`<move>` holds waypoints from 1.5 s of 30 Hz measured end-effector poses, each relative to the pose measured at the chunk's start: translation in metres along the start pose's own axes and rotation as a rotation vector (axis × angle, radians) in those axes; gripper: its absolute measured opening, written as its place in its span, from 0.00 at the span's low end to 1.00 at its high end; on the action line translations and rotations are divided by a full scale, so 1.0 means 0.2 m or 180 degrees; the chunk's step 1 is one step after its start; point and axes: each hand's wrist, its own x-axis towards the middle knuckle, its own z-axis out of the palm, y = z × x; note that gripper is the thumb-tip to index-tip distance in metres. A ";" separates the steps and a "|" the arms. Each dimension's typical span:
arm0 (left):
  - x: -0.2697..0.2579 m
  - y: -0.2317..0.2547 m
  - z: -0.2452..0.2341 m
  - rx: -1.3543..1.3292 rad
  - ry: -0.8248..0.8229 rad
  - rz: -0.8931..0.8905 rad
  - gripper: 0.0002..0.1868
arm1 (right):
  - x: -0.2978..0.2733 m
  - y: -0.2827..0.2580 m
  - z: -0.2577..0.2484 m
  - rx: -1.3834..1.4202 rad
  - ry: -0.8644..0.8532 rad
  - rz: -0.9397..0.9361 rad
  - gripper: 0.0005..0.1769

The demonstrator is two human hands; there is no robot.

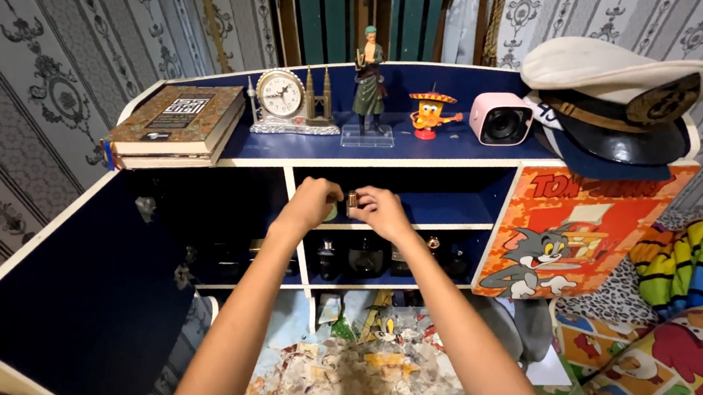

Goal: The recorder is organizing various items including perfumes, lotions, books, and a phone on a multi-tiered shelving unit and vanity mirror area.

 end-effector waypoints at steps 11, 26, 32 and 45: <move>-0.02 0.03 0.00 0.0020 0.0165 0.0007 0.16 | -0.01 0.00 -0.02 0.0059 -0.0182 0.0005 0.24; -0.30 0.32 -0.06 -0.0072 0.0619 0.0007 0.13 | -0.31 -0.44 -0.05 -0.0768 0.0974 -0.0629 0.26; -0.93 0.19 0.22 0.0226 0.1604 -0.0026 0.20 | -0.71 -0.33 0.20 -0.0632 0.0793 -0.0718 0.16; -3.17 0.56 0.40 0.1418 0.1913 -0.2988 0.19 | -1.42 -0.38 1.12 -0.0097 -0.1468 -0.0997 0.30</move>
